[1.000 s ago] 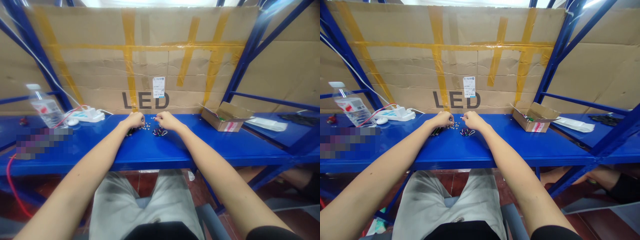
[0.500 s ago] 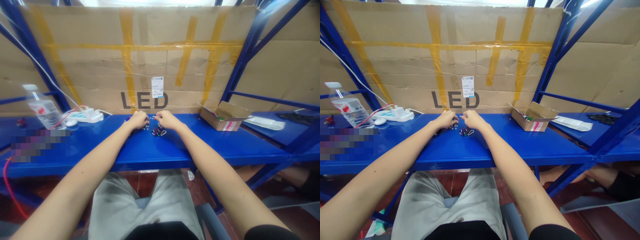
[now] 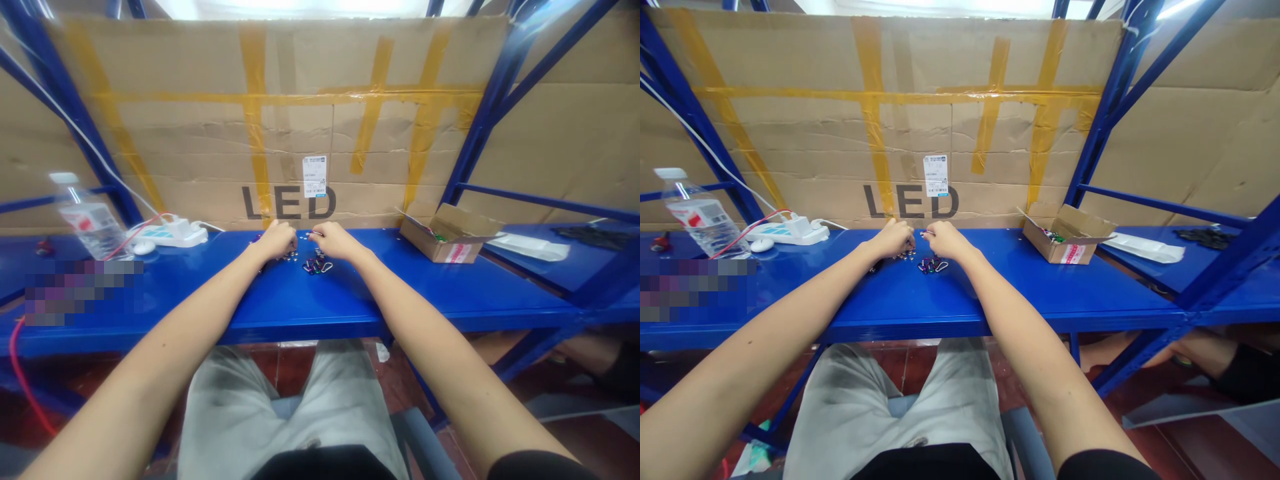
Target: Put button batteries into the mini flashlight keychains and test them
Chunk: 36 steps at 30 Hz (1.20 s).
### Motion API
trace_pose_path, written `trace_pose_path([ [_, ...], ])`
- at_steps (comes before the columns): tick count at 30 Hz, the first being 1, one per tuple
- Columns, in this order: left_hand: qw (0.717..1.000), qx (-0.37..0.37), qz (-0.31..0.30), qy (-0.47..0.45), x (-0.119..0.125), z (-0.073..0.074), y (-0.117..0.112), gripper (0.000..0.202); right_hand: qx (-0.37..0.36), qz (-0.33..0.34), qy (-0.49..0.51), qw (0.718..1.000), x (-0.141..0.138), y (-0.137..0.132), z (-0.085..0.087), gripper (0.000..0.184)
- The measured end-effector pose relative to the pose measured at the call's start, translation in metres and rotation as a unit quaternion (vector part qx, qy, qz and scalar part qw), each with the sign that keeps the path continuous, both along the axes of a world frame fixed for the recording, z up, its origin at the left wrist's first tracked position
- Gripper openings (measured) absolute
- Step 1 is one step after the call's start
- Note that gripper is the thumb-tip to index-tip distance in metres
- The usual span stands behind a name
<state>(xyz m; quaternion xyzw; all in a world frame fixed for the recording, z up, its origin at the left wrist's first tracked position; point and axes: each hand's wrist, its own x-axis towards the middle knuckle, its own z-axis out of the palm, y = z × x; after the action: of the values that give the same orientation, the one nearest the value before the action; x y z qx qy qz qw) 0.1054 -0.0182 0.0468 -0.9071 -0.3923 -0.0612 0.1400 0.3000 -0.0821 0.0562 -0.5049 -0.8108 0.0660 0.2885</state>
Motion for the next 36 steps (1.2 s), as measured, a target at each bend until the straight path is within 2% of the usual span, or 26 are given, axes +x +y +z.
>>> trace_pose_path([
  [4, 1.0, -0.007, 0.009, -0.021, -0.004, 0.004, -0.003, 0.018, -0.003, -0.002, -0.001, 1.0, 0.001, 0.001, -0.001, 0.029],
  [6, 0.995, -0.013, 0.052, -0.085, -0.008, 0.004, -0.003, 0.024, -0.014, -0.002, -0.004, 1.0, 0.001, 0.001, -0.001, 0.029],
  [9, 0.969, -0.067, 0.1, -0.215, -0.019, 0.002, -0.004, 0.033, -0.044, -0.001, -0.006, 0.999, 0.001, 0.001, -0.001, 0.029],
  [12, 0.943, -0.118, 0.055, -0.307, -0.027, -0.001, -0.01, 0.019, -0.052, -0.006, -0.006, 0.999, 0.0, 0.001, -0.001, 0.027],
  [15, 0.932, -0.119, 0.006, -0.341, -0.026, -0.004, -0.02, 0.009, -0.036, -0.004, -0.013, 0.999, -0.001, 0.001, -0.003, 0.027],
  [20, 0.899, -0.141, -0.035, -0.412, -0.007, -0.007, -0.034, 0.018, -0.056, 0.027, 0.017, 0.998, -0.003, -0.001, -0.004, 0.028],
  [25, 0.889, -0.132, -0.061, -0.434, 0.002, -0.005, -0.041, 0.015, -0.091, 0.049, 0.059, 0.993, -0.003, -0.003, -0.003, 0.024],
  [31, 0.847, -0.219, -0.07, -0.48, 0.0, -0.004, -0.041, 0.015, -0.176, 0.08, 0.134, 0.972, -0.007, -0.008, -0.002, 0.028],
  [36, 0.836, -0.217, -0.069, -0.499, 0.0, -0.003, -0.041, 0.021, -0.253, 0.113, 0.226, 0.934, -0.01, -0.011, -0.002, 0.028],
])
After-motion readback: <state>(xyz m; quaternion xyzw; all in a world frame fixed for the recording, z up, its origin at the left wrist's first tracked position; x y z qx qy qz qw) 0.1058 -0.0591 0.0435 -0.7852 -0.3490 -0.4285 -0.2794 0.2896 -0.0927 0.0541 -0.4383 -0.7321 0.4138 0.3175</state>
